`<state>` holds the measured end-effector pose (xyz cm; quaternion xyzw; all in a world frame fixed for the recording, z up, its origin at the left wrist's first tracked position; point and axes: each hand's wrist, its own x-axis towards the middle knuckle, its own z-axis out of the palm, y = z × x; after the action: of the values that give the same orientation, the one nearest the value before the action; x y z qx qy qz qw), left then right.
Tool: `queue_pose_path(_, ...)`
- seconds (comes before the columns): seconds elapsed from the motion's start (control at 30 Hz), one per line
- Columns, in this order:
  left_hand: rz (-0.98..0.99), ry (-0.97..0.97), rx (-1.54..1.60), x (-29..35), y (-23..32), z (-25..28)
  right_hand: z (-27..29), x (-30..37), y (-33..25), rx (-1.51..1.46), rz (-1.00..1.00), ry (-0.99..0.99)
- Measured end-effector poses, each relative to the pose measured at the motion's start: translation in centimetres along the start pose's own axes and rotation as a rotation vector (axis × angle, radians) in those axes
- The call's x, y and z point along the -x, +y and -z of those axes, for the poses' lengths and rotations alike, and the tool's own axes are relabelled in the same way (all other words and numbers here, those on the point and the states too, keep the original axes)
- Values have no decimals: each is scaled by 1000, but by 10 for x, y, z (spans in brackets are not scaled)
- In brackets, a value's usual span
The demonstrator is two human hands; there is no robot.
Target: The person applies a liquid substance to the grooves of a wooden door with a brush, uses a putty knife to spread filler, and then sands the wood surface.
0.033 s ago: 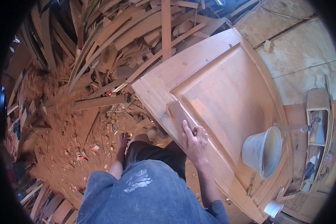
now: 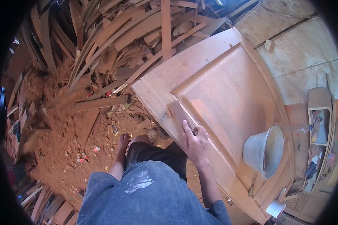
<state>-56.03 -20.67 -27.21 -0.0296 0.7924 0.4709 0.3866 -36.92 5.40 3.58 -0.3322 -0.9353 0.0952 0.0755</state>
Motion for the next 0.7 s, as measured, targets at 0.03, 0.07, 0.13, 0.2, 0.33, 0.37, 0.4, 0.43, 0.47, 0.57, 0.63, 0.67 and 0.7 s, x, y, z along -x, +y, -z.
queue_pose_path(0.03, 12, 8, 14, 1, 6, -2, -2, -5, -1, -7, 4, 17)
queue_pose_path(0.07, 21, 1, 4, 0, 1, -2, -3, -8, -2, -21, 10, 20)
queue_pose_path(0.13, 39, -14, -14, -4, -9, -1, -3, -10, 1, -64, 32, 32)
queue_pose_path(0.2, 4, -31, -16, 0, 4, -5, -3, -8, 3, -123, 13, 65)
queue_pose_path(0.33, -54, -35, 0, -5, -2, -9, 8, -9, 0, -173, -22, 79)
queue_pose_path(0.37, -55, -32, -29, -3, 1, -9, 10, -13, -3, -161, -18, 80)
queue_pose_path(0.4, -52, -30, -33, -2, 0, -9, 8, -15, -5, -136, 0, 47)
queue_pose_path(0.43, -48, -28, -35, 0, -2, -8, 6, -18, -10, -112, 20, 13)
queue_pose_path(0.47, -42, -28, -36, 2, -3, -8, 4, -18, -14, -84, 39, -24)
queue_pose_path(0.57, -54, -30, -8, 4, -7, -3, -6, -9, -16, -10, 35, -3)
queue_pose_path(0.63, -37, -7, -8, 7, -15, 0, -7, -2, -16, 16, 22, -15)
queue_pose_path(0.67, -34, 3, -6, 6, -18, 0, -5, 0, -14, 13, 16, -25)
queue_pose_path(0.7, -18, 12, 5, 6, -22, 1, -5, 1, -13, 11, 8, -34)
